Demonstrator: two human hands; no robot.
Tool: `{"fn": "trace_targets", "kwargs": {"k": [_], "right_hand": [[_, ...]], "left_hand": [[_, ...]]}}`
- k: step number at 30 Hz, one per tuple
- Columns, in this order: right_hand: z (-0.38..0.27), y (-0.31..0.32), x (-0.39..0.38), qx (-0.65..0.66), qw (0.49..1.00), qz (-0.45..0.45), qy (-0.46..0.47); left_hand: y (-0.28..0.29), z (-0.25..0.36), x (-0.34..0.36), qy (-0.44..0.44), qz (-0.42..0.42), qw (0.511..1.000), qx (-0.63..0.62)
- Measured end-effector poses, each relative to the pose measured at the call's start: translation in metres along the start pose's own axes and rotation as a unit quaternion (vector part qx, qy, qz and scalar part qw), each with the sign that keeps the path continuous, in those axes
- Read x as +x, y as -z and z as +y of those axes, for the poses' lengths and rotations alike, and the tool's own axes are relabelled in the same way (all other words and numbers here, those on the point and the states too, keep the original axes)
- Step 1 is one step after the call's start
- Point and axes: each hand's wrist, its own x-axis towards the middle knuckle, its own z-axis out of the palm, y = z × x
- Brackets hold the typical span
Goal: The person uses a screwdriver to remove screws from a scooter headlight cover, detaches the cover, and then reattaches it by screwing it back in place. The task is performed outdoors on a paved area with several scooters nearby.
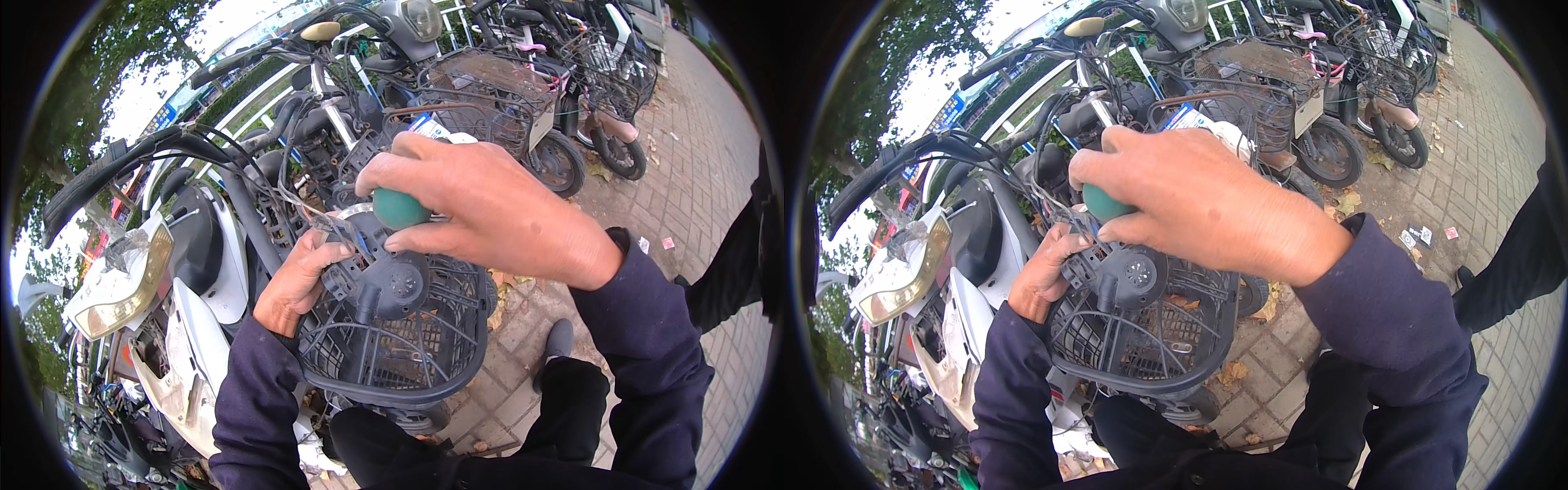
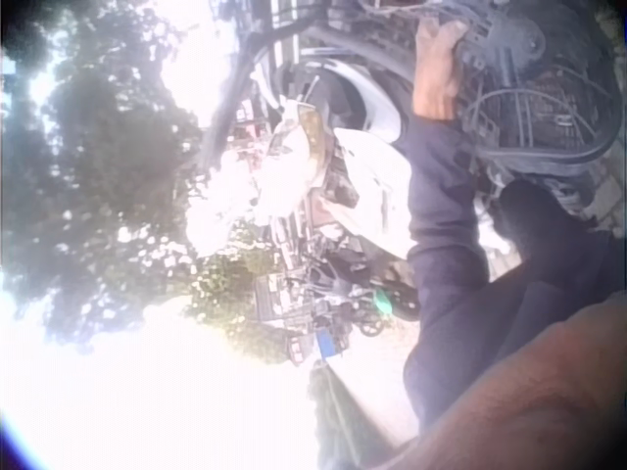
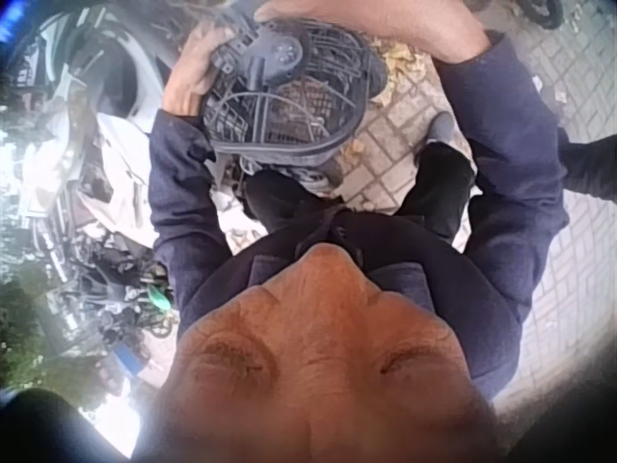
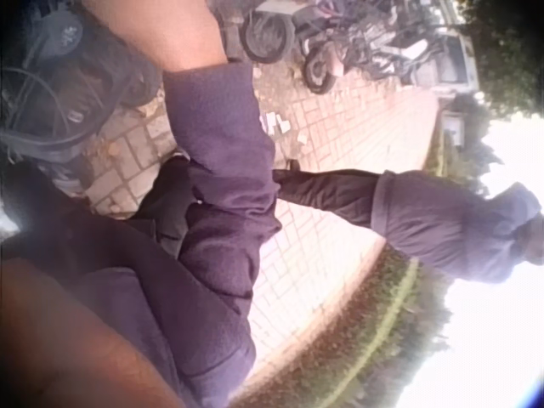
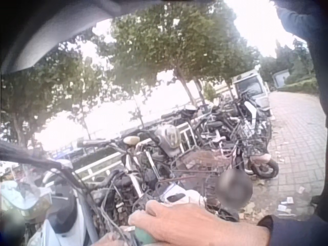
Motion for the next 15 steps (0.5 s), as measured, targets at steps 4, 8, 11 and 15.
{"fn": "trace_targets", "kwargs": {"k": [4, 8, 11, 15], "right_hand": [[-0.006, -0.004, -0.001, -0.046, 0.999, 0.022, 0.013], [-0.004, -0.002, -0.002, -0.031, 0.999, 0.008, 0.001], [-0.002, 0.002, 0.001, -0.001, 0.999, 0.022, 0.048], [-0.006, 0.006, 0.006, -0.043, 0.996, -0.003, 0.078]], "left_hand": [[0.002, 0.000, 0.002, -0.008, -0.004, 1.000, 0.014], [0.002, -0.002, 0.004, -0.022, -0.015, 1.000, 0.006], [0.001, -0.001, 0.004, -0.038, -0.027, 0.999, 0.002], [0.000, 0.003, 0.000, -0.006, -0.006, 1.000, 0.013]]}}
